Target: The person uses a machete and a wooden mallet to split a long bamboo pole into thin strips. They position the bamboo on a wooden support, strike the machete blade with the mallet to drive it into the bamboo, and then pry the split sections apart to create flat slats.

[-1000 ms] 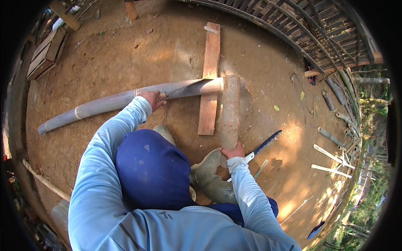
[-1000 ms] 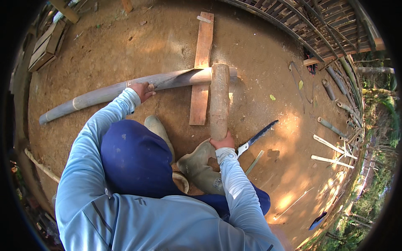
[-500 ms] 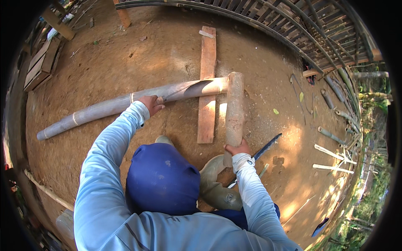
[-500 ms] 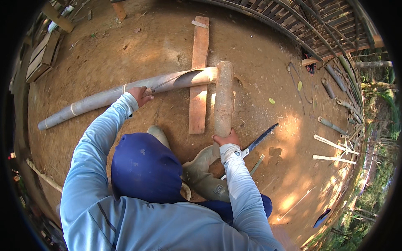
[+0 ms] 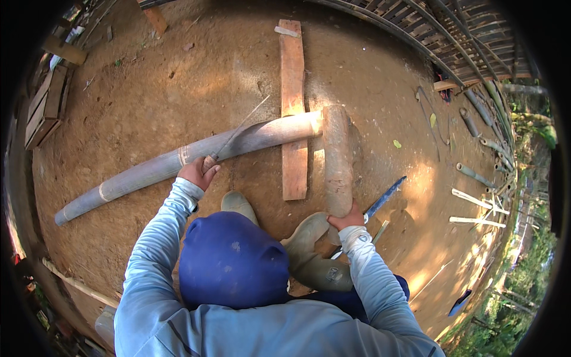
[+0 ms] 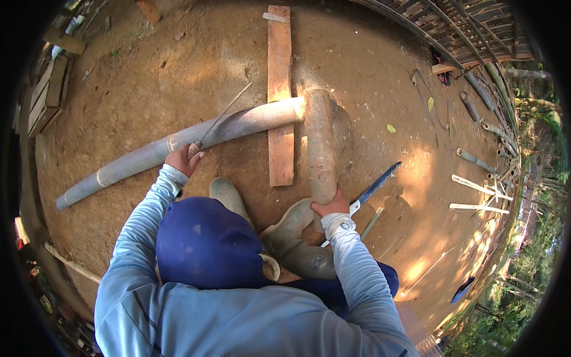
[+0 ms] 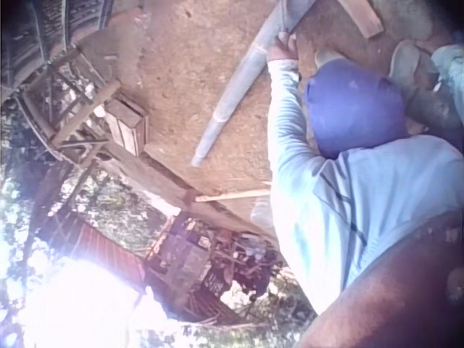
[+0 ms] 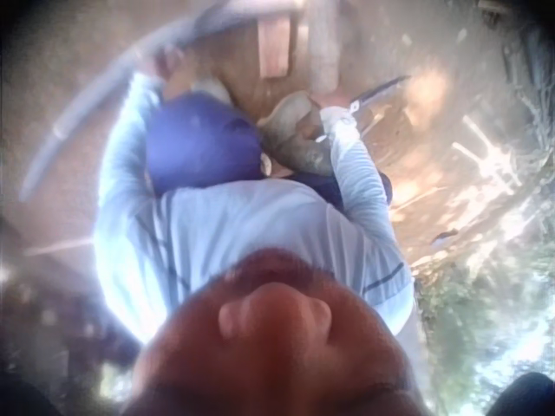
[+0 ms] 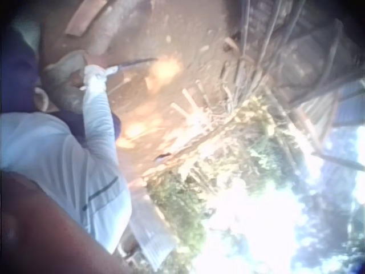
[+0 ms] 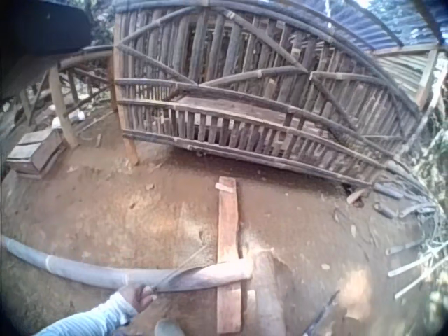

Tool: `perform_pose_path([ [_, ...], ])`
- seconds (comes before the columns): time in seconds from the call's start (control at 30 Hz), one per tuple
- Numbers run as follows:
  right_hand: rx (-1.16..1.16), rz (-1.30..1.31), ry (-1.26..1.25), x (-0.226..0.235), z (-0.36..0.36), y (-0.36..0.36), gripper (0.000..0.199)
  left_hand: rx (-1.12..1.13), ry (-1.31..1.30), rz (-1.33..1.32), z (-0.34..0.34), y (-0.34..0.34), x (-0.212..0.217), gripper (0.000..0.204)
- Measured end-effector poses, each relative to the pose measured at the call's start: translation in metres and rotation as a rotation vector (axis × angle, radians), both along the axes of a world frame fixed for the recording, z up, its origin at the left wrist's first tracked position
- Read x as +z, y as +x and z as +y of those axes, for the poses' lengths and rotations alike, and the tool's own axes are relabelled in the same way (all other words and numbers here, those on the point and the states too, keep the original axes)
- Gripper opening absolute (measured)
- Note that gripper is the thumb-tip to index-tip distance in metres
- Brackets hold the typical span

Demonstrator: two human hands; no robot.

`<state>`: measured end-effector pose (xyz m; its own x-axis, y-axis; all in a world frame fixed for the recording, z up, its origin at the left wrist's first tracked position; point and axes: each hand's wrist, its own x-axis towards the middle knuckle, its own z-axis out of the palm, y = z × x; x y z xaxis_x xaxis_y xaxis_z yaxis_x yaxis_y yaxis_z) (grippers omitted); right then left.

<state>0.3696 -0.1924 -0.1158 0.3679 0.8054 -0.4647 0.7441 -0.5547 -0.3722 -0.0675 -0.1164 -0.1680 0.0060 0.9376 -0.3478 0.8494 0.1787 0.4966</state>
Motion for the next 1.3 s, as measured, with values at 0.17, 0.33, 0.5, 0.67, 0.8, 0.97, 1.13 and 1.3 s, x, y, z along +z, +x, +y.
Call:
perform_pose_path([
  [0.17, 0.044, -0.042, -0.006, 0.010, -0.021, 0.013, 0.089, 0.166, 0.020, 0.004, -0.009, 0.005, 0.001, 0.060],
  [0.33, 0.067, -0.020, -0.087, 0.008, -0.039, 0.034, 0.093, 0.227, 0.023, 0.052, -0.051, 0.000, 0.004, 0.062],
  [0.5, 0.064, 0.046, -0.177, 0.023, -0.039, 0.044, 0.092, 0.454, 0.138, -0.287, -0.112, -0.012, 0.008, 0.061],
  [0.67, 0.089, 0.010, -0.207, 0.015, -0.043, 0.056, 0.097, 0.469, 0.142, -0.076, -0.131, -0.006, 0.061, 0.060],
  [0.8, 0.092, -0.002, -0.238, 0.014, -0.046, 0.067, 0.099, 0.446, 0.172, 0.066, -0.126, 0.003, 0.101, 0.059],
  [0.97, 0.103, -0.001, -0.295, 0.025, -0.051, 0.069, 0.099, 0.405, 0.170, 0.200, -0.115, 0.011, 0.130, 0.059],
  [1.13, 0.088, 0.036, -0.289, 0.017, -0.055, 0.071, 0.102, 0.298, 0.253, 0.049, -0.069, -0.006, 0.110, 0.059],
  [1.3, 0.072, -0.008, -0.195, -0.006, -0.062, 0.076, 0.096, 0.150, 0.171, -0.020, -0.016, 0.002, 0.105, 0.061],
])
